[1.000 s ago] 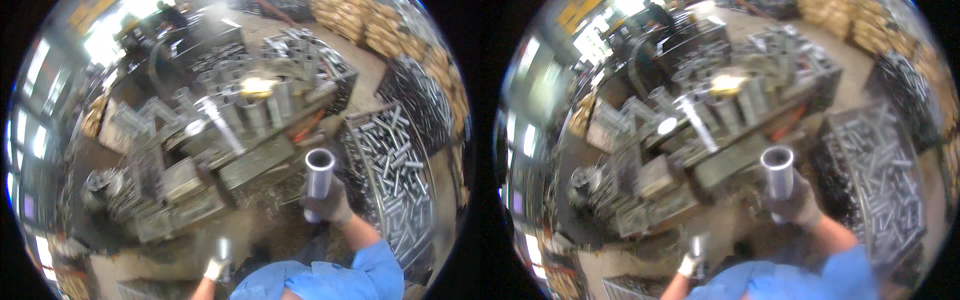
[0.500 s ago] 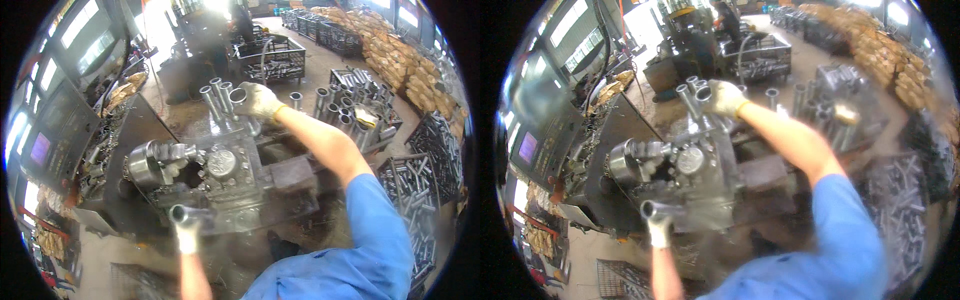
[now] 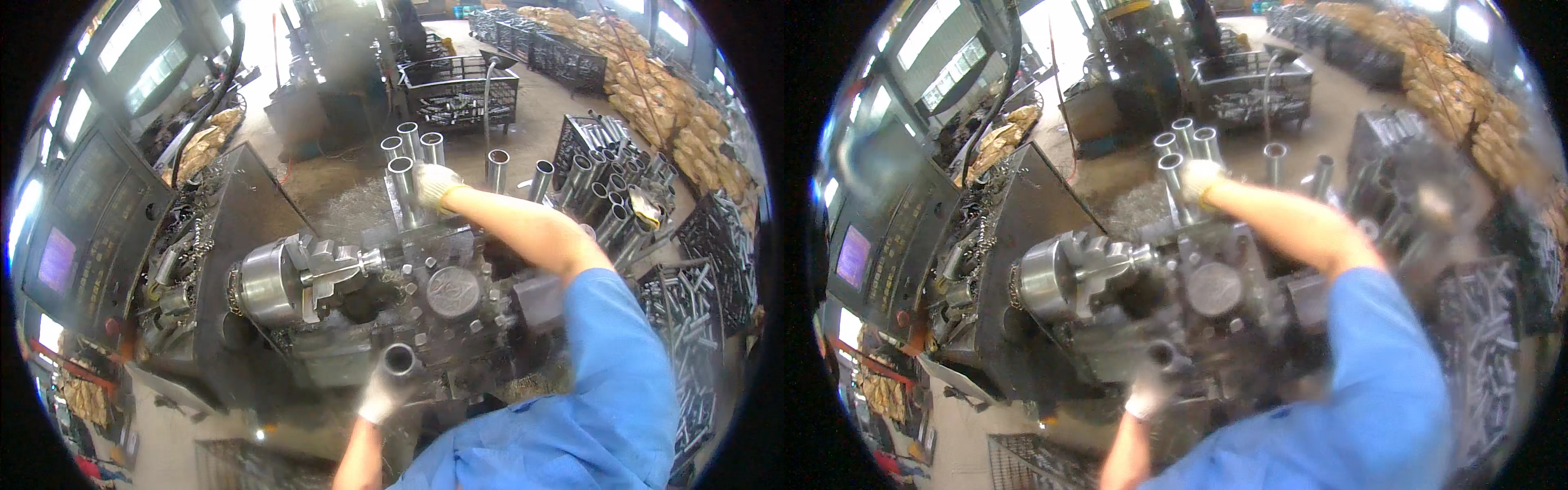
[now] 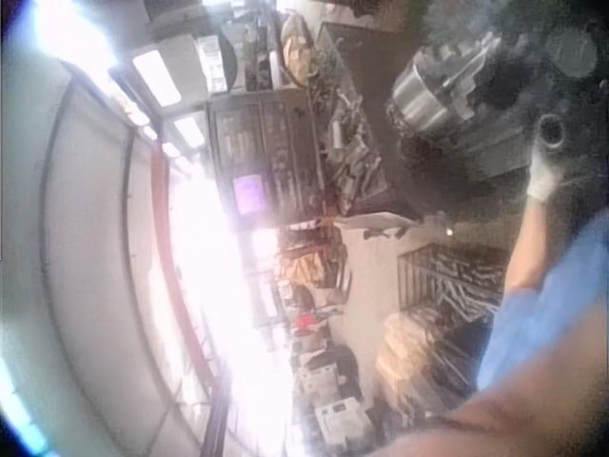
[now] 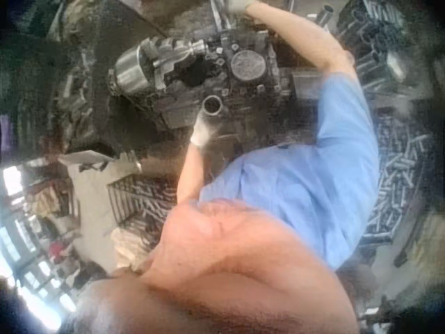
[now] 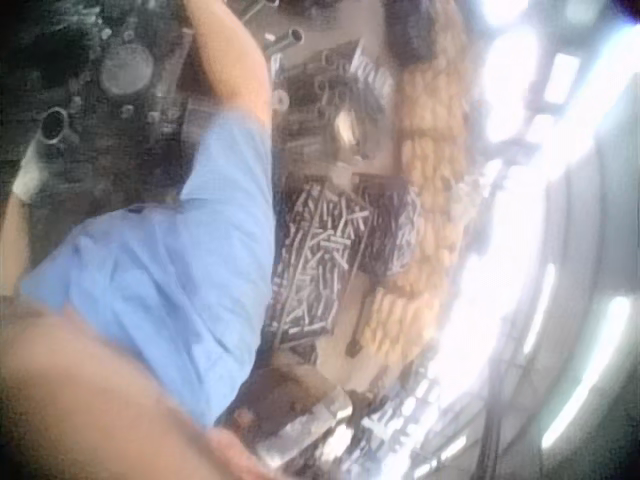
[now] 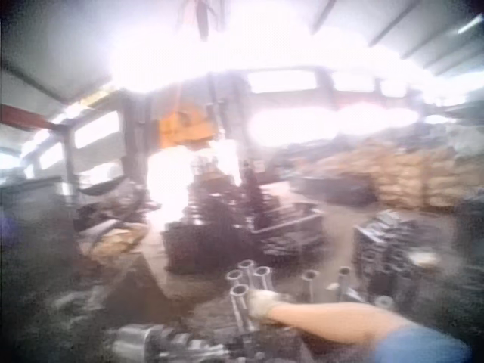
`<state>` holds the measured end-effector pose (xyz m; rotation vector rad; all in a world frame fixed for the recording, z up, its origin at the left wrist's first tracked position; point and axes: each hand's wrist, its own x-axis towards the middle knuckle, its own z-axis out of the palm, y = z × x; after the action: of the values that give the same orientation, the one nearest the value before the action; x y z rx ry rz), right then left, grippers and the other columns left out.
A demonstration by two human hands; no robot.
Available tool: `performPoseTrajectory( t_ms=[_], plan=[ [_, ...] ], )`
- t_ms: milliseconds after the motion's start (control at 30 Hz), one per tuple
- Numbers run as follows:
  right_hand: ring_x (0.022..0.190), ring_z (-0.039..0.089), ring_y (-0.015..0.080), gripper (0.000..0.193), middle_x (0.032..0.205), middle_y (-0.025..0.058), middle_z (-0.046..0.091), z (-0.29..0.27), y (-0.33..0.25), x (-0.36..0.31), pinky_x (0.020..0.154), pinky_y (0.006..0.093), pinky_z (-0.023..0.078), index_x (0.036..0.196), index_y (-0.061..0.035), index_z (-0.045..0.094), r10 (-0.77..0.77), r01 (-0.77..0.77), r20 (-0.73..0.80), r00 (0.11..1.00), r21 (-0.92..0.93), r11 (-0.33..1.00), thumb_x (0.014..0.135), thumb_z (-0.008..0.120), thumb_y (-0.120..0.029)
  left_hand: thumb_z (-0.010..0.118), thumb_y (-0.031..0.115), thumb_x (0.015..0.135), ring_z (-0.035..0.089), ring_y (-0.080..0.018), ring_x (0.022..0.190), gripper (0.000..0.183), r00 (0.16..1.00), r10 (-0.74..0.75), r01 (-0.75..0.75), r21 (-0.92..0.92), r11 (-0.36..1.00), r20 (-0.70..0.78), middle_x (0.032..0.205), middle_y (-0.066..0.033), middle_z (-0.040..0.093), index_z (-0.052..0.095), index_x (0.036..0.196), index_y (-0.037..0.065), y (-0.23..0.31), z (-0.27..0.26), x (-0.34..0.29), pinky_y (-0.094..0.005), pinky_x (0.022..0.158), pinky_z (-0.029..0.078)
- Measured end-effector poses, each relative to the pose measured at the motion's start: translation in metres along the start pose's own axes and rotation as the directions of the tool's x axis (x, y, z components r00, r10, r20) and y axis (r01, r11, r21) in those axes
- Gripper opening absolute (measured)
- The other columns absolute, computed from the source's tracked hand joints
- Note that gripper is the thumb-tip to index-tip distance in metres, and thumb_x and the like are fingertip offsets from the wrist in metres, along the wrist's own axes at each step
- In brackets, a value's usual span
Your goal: The person repeatedly picks up cylindrical metal parts from a basket and places them into a machine fixture. The person handles the parts one at a time, loading them into the machine and occasionally adjusting the fixture.
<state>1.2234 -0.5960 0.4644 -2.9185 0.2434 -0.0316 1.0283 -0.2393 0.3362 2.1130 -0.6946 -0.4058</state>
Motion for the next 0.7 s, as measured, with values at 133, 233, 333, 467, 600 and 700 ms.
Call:
performPoseTrajectory(
  t_ms=[133,233,333,467,600,700],
  plan=[
    [0.098,0.077,0.0315,0.063,0.106,0.0188,0.078,-0.003,-0.041,-0.049,0.083,0.0429,0.061,0.111,0.001,0.076,-0.213,0.174,0.393,0.894,0.134,0.976,0.089,0.072,-0.058,0.078,0.007,0.082,0.063,-0.0312,0.133,0.066,0.976,0.178,-0.17,0.074,0.983,-0.126,0.14,-0.0202,0.065,0.057,0.144,0.002,0.009,-0.07,0.005,-0.0419,0.113,0.05],
    [0.1,0.077,0.0291,0.051,0.108,0.0148,0.079,0.049,-0.088,-0.037,0.084,0.0409,0.061,0.114,-0.0066,0.078,-0.221,0.164,0.567,0.793,0.15,0.975,0.08,0.081,-0.044,0.08,0.01,0.081,0.058,-0.0419,0.133,0.069,0.797,0.378,-0.241,0.325,0.914,-0.471,0.138,-0.0243,0.063,0.054,0.145,0.0,0.007,-0.147,0.044,-0.049,0.114,0.047],
    [0.102,0.077,0.0267,0.05,0.111,0.0107,0.079,0.076,-0.084,-0.015,0.085,0.0389,0.062,0.118,-0.0142,0.079,-0.095,-0.051,0.612,0.785,0.216,0.975,0.072,0.09,-0.031,0.082,0.022,0.08,0.051,-0.0455,0.137,0.07,0.597,0.651,-0.169,0.72,0.673,-0.469,0.139,-0.0246,0.06,0.056,0.142,0.001,-0.008,-0.201,0.096,-0.0585,0.122,0.034],
    [0.104,0.077,0.0244,0.051,0.115,0.0096,0.079,0.031,-0.026,-0.025,0.084,0.0361,0.062,0.121,-0.0146,0.079,-0.414,0.29,0.272,0.869,0.398,0.87,0.072,0.088,-0.01,0.08,0.021,0.077,0.052,-0.0438,0.136,0.066,0.572,0.718,-0.17,0.799,0.577,-0.397,0.136,-0.0231,0.061,0.058,0.136,0.001,-0.03,-0.215,0.12,-0.0606,0.123,0.033],
    [0.09,0.075,0.0189,0.035,0.108,0.009,0.079,-0.035,-0.031,-0.051,0.08,0.0348,0.061,0.123,-0.0086,0.078,0.089,0.245,-0.423,0.902,0.67,0.701,0.088,0.078,-0.015,0.075,0.018,0.078,0.052,-0.0411,0.138,0.061,0.607,0.661,-0.073,0.797,0.6,-0.442,0.137,-0.0215,0.062,0.059,0.135,0.002,-0.036,-0.209,0.119,-0.0602,0.125,0.032],
    [0.092,0.076,0.0282,0.026,0.095,0.0099,0.077,-0.03,-0.1,-0.023,0.08,0.0413,0.061,0.108,-0.0089,0.08,-0.277,0.271,-0.392,0.877,-0.073,0.96,0.085,0.075,-0.021,0.075,0.019,0.078,0.051,-0.0406,0.14,0.062,0.626,0.653,-0.078,0.799,0.596,-0.425,0.14,-0.0208,0.06,0.059,0.136,0.003,-0.036,-0.208,0.118,-0.06,0.126,0.031]
  ],
)
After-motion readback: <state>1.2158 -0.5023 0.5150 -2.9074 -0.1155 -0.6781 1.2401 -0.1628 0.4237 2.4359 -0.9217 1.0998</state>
